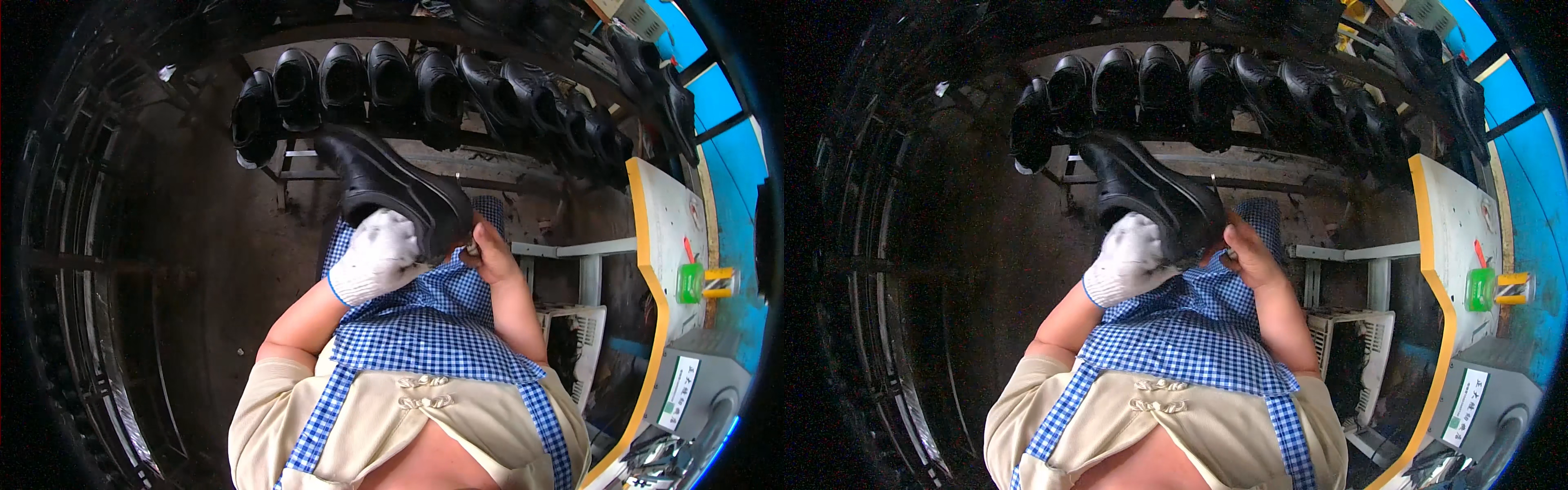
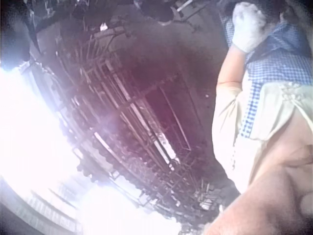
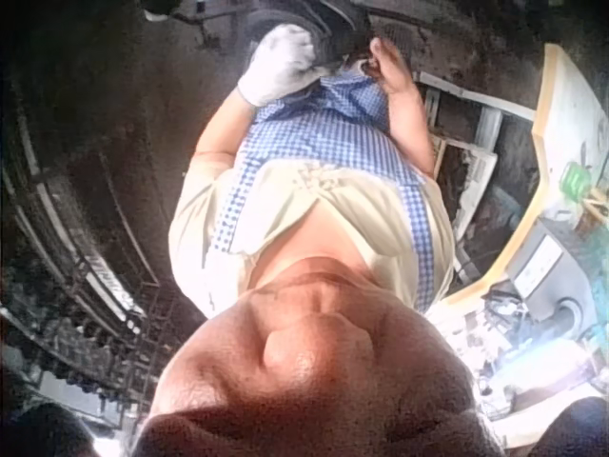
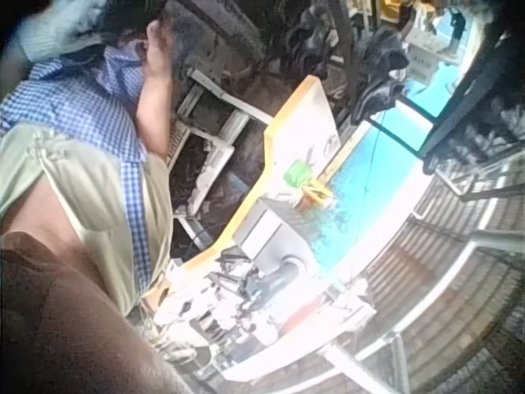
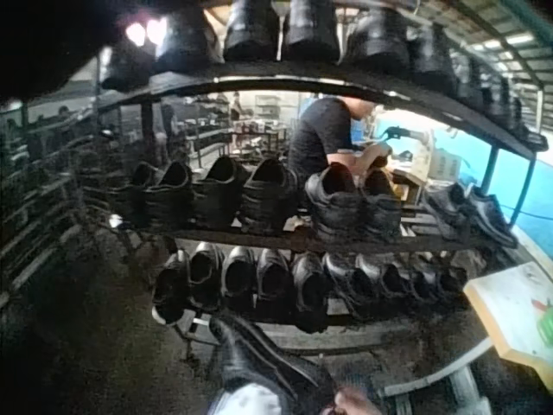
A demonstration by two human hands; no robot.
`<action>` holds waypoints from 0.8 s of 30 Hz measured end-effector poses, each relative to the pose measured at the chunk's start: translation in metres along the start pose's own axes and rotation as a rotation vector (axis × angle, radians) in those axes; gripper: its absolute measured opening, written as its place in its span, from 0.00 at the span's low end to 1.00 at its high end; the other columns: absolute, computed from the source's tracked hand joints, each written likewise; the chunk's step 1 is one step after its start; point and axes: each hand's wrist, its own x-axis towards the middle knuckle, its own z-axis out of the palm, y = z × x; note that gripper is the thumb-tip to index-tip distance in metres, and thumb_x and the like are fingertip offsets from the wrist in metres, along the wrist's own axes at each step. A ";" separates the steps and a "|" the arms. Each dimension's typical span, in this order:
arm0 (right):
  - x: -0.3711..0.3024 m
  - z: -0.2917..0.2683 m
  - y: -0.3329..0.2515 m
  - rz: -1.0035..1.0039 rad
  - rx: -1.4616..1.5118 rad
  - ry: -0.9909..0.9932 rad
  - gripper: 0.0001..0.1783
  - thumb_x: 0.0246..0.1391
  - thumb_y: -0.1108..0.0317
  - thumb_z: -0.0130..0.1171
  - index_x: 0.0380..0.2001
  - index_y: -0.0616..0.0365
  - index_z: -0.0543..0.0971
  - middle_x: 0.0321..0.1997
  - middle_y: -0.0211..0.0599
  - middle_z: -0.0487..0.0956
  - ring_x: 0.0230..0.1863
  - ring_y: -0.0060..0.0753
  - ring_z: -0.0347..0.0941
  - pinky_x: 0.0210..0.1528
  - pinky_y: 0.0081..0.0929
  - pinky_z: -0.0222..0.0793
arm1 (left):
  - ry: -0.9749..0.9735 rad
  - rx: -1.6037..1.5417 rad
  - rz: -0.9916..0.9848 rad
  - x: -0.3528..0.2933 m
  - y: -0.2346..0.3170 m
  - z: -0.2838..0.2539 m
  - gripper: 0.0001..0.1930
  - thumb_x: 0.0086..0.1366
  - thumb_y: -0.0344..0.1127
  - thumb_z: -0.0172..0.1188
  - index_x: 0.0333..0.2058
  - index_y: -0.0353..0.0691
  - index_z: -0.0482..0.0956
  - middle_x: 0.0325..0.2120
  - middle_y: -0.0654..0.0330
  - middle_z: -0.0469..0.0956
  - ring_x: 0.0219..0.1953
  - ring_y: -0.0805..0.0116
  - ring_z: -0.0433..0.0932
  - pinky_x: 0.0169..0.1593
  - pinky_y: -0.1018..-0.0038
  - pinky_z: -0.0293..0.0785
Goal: The person repeatedly picks up black shoes from a multi-tiered rack, wipes the soles and sides with a white cloth, and returns them to the rack. The person handles the shoes one at a time, rotating them to access different surfaces before placing them back in their original positions.
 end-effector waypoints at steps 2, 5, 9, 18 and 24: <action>0.000 -0.017 0.027 0.145 0.145 0.046 0.39 0.56 0.35 0.53 0.61 0.52 0.67 0.46 0.30 0.80 0.34 0.17 0.77 0.17 0.11 0.56 | -0.261 0.180 -0.115 -0.001 0.004 0.009 0.14 0.45 0.42 0.67 0.28 0.40 0.81 0.29 0.59 0.77 0.36 0.59 0.77 0.38 0.64 0.75; 0.006 -0.032 0.064 0.314 0.324 0.114 0.39 0.56 0.36 0.53 0.62 0.51 0.66 0.49 0.34 0.80 0.45 0.30 0.79 0.36 0.25 0.78 | -0.240 0.148 0.019 -0.005 0.000 0.034 0.13 0.46 0.42 0.65 0.29 0.42 0.80 0.32 0.60 0.78 0.39 0.60 0.76 0.39 0.65 0.74; 0.007 -0.013 0.069 0.283 0.373 0.179 0.36 0.59 0.40 0.49 0.62 0.54 0.66 0.55 0.43 0.77 0.53 0.37 0.76 0.51 0.37 0.77 | -0.319 0.112 0.034 -0.009 0.009 0.029 0.13 0.48 0.40 0.65 0.34 0.43 0.81 0.35 0.61 0.78 0.42 0.59 0.76 0.41 0.65 0.74; -0.009 0.005 0.042 -0.031 0.485 -0.239 0.41 0.58 0.47 0.57 0.67 0.59 0.57 0.65 0.51 0.67 0.64 0.43 0.66 0.65 0.39 0.63 | 0.451 -0.564 -0.222 -0.023 0.005 -0.035 0.21 0.53 0.28 0.63 0.48 0.35 0.77 0.45 0.51 0.77 0.48 0.56 0.77 0.52 0.66 0.73; -0.071 0.020 0.020 0.065 -0.609 0.118 0.37 0.61 0.56 0.56 0.67 0.60 0.56 0.65 0.51 0.66 0.64 0.44 0.66 0.65 0.35 0.61 | 0.775 -1.055 -0.564 -0.013 -0.010 -0.032 0.39 0.57 0.31 0.65 0.65 0.36 0.56 0.59 0.51 0.65 0.61 0.62 0.66 0.64 0.67 0.61</action>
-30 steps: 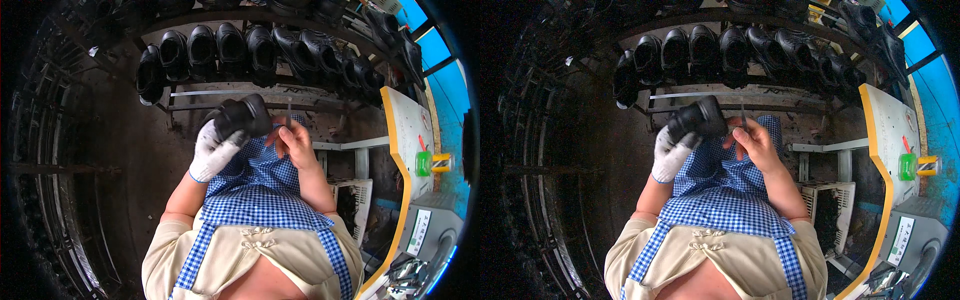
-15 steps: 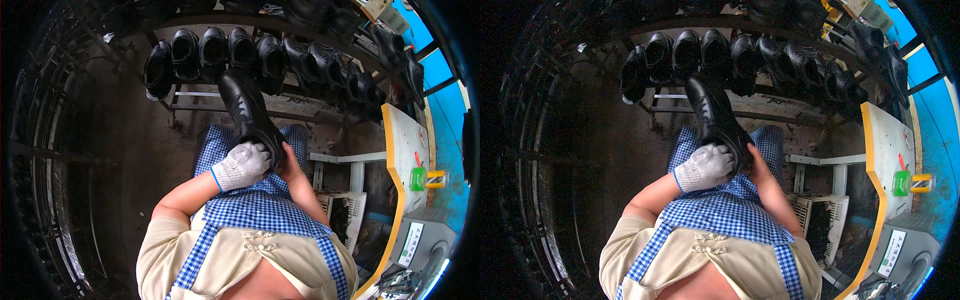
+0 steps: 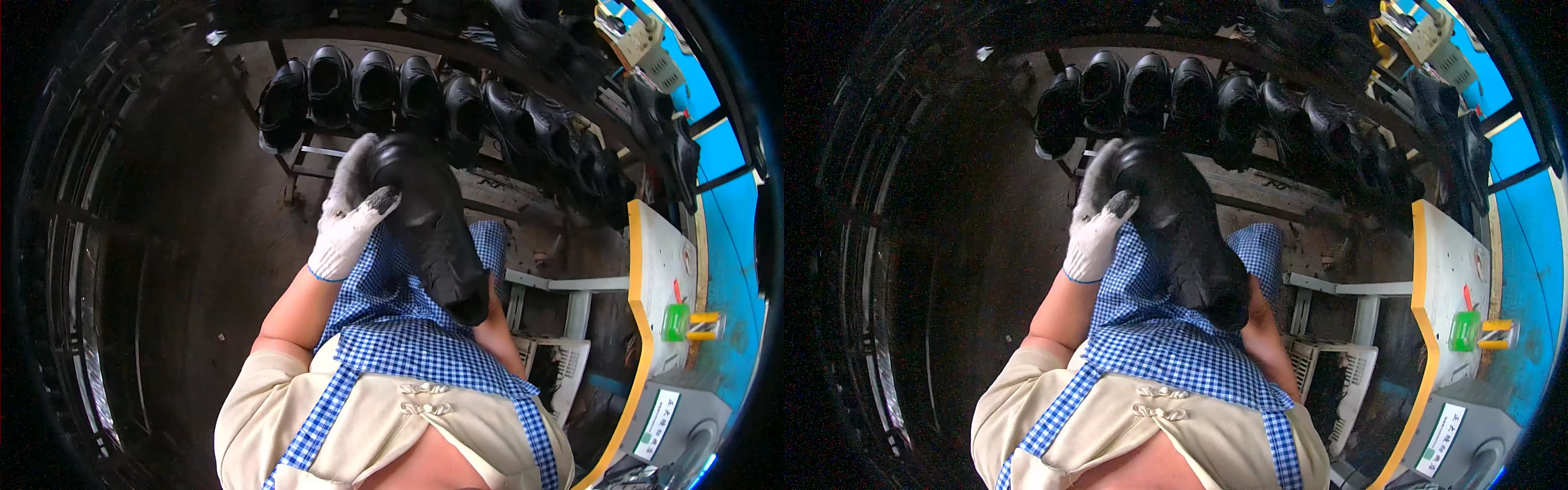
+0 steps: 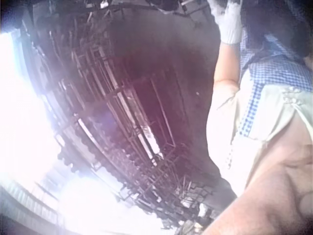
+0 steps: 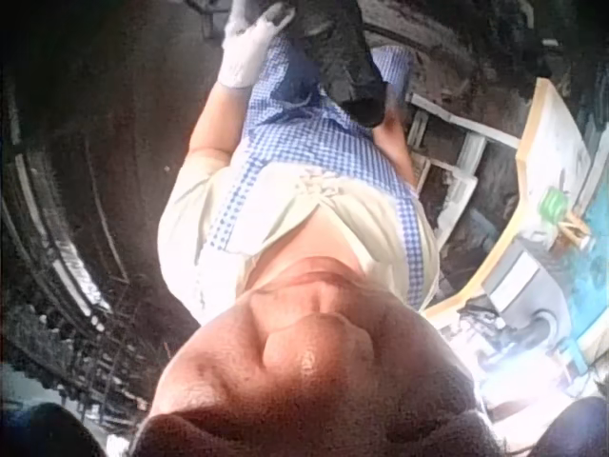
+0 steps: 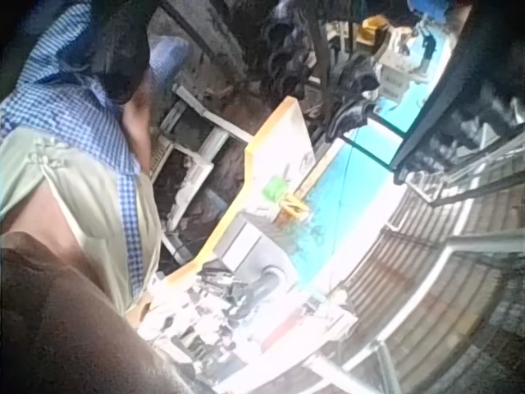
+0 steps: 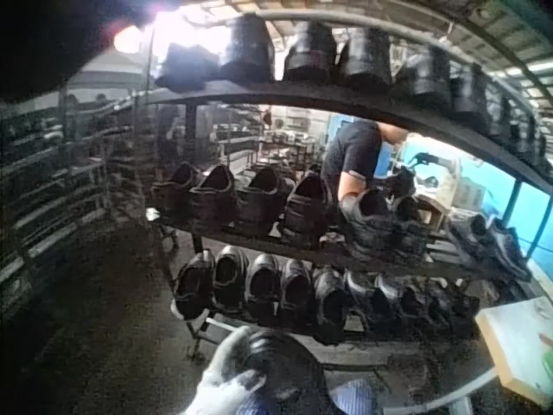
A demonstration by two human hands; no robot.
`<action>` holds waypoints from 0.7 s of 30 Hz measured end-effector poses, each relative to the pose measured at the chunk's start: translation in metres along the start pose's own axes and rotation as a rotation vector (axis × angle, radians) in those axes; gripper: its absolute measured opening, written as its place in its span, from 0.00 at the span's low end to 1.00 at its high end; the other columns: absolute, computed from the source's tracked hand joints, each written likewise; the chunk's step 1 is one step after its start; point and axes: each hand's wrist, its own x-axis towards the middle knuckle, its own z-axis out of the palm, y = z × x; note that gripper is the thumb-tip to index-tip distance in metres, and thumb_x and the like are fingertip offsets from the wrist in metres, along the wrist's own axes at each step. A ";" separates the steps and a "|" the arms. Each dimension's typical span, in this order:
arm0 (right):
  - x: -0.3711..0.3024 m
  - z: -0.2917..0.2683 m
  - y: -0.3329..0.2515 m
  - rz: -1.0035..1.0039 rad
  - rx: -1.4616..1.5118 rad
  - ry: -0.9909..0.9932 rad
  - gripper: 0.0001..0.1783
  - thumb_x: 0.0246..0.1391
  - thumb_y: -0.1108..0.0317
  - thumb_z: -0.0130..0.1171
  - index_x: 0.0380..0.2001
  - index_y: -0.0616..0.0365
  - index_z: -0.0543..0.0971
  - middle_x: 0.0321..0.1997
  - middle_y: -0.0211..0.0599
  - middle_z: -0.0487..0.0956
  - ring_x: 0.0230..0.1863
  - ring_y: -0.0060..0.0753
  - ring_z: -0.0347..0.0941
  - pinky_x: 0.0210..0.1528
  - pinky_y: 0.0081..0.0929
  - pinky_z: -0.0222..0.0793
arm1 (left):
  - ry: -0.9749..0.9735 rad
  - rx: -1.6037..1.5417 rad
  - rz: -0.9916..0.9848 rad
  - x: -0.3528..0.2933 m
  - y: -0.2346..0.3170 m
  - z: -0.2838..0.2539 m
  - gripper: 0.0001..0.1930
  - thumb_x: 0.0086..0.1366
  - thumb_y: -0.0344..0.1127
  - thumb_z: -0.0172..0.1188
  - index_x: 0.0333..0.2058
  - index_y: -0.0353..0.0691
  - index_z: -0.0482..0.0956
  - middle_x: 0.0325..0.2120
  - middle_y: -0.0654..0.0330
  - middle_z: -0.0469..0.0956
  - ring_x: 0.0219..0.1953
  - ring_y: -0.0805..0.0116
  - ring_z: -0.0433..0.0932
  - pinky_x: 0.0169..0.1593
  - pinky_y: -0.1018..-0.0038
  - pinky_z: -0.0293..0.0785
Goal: The person repeatedly picks up black shoes from a multi-tiered rack, wipes the soles and sides with a white cloth, and returns them to the rack. The person handles the shoes one at a time, rotating them to access different surfaces before placing them back in their original positions.
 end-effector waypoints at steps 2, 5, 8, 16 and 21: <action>-0.004 -0.006 0.036 -0.071 -0.219 0.028 0.34 0.62 0.61 0.53 0.67 0.61 0.57 0.65 0.50 0.67 0.64 0.44 0.66 0.65 0.33 0.60 | 0.001 -0.090 -0.050 -0.003 0.004 0.005 0.36 0.56 0.31 0.66 0.62 0.34 0.60 0.56 0.54 0.68 0.58 0.64 0.68 0.64 0.67 0.61; 0.004 0.000 0.033 -0.096 -0.264 -0.011 0.28 0.65 0.64 0.47 0.65 0.63 0.59 0.63 0.47 0.70 0.63 0.43 0.67 0.66 0.34 0.60 | -0.004 -0.126 -0.045 -0.007 0.002 0.009 0.36 0.52 0.35 0.69 0.60 0.36 0.64 0.54 0.57 0.70 0.57 0.64 0.69 0.63 0.68 0.62; 0.025 0.007 0.026 -0.057 0.074 -0.180 0.26 0.66 0.64 0.45 0.64 0.64 0.60 0.62 0.45 0.70 0.63 0.41 0.67 0.67 0.35 0.60 | -0.054 -0.093 -0.072 -0.009 0.008 0.013 0.37 0.50 0.35 0.71 0.59 0.37 0.65 0.53 0.58 0.71 0.55 0.66 0.70 0.61 0.69 0.65; 0.089 0.016 0.113 0.211 1.224 -0.486 0.27 0.65 0.61 0.47 0.63 0.62 0.62 0.63 0.44 0.69 0.63 0.40 0.66 0.66 0.37 0.60 | -0.128 -0.002 -0.009 -0.010 0.001 0.010 0.35 0.49 0.29 0.71 0.57 0.34 0.66 0.49 0.56 0.73 0.53 0.66 0.72 0.59 0.69 0.68; 0.073 0.003 0.103 0.216 1.067 -0.042 0.31 0.61 0.56 0.54 0.63 0.60 0.64 0.62 0.43 0.70 0.62 0.42 0.68 0.63 0.40 0.64 | -0.078 -0.210 -0.060 0.015 -0.017 -0.028 0.33 0.54 0.32 0.66 0.59 0.38 0.66 0.52 0.60 0.72 0.54 0.65 0.71 0.60 0.68 0.68</action>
